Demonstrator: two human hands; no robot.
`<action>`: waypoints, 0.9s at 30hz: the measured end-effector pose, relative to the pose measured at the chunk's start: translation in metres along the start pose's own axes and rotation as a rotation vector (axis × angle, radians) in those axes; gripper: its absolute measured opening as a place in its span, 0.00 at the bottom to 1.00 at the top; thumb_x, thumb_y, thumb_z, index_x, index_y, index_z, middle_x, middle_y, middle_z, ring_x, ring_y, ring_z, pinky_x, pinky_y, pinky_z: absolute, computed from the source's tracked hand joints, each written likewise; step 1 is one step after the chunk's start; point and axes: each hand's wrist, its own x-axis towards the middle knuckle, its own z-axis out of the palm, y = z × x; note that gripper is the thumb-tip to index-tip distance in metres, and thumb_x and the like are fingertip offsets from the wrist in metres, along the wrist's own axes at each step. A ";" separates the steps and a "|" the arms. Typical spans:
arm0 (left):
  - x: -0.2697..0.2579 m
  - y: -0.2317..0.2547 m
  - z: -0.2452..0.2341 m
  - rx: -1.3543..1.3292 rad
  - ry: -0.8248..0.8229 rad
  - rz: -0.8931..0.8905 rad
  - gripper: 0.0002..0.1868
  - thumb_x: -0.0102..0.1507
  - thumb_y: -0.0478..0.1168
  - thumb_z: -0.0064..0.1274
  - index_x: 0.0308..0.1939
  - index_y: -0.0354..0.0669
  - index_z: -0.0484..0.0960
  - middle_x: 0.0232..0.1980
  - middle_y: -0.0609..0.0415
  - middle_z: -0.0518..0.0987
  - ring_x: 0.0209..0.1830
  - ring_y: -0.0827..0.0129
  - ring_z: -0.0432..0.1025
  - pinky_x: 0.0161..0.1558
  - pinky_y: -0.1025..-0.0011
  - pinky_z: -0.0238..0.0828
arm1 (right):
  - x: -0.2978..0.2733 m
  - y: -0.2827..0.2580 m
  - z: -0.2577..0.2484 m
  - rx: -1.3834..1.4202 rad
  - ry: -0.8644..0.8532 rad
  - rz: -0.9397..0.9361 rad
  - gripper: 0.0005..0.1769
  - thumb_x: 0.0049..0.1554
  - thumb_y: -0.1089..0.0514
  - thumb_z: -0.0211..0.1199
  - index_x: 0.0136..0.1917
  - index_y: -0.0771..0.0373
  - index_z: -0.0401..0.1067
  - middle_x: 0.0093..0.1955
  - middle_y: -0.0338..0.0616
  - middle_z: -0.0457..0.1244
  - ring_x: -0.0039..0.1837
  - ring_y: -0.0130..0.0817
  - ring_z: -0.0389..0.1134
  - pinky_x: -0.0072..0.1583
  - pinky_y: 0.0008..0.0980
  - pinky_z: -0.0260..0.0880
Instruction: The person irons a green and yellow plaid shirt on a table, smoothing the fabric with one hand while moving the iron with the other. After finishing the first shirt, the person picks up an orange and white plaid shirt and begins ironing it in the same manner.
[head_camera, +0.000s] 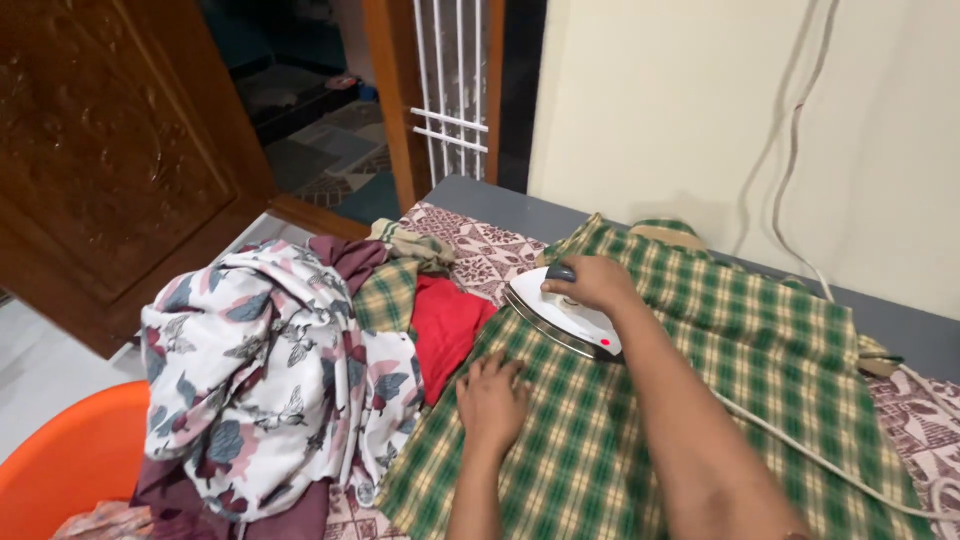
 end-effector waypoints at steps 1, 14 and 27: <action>0.002 -0.006 0.001 -0.009 0.028 -0.025 0.17 0.58 0.45 0.58 0.51 0.52 0.85 0.66 0.55 0.76 0.69 0.55 0.63 0.66 0.46 0.52 | -0.001 -0.005 0.002 0.029 -0.015 0.009 0.35 0.44 0.23 0.67 0.57 0.45 0.80 0.52 0.44 0.73 0.57 0.46 0.74 0.57 0.47 0.73; 0.024 -0.062 0.001 -0.922 0.301 -0.375 0.32 0.72 0.57 0.32 0.61 0.35 0.79 0.57 0.42 0.83 0.60 0.57 0.77 0.61 0.65 0.67 | -0.189 -0.030 -0.009 0.018 -0.083 -0.120 0.29 0.50 0.32 0.66 0.58 0.48 0.75 0.43 0.50 0.72 0.47 0.49 0.74 0.52 0.49 0.73; 0.024 -0.058 0.004 -0.794 0.368 -0.339 0.24 0.71 0.51 0.40 0.58 0.36 0.81 0.55 0.42 0.85 0.56 0.57 0.79 0.57 0.65 0.71 | -0.232 0.306 -0.060 -0.327 0.183 0.708 0.43 0.54 0.21 0.62 0.70 0.51 0.73 0.50 0.55 0.73 0.48 0.47 0.73 0.51 0.48 0.75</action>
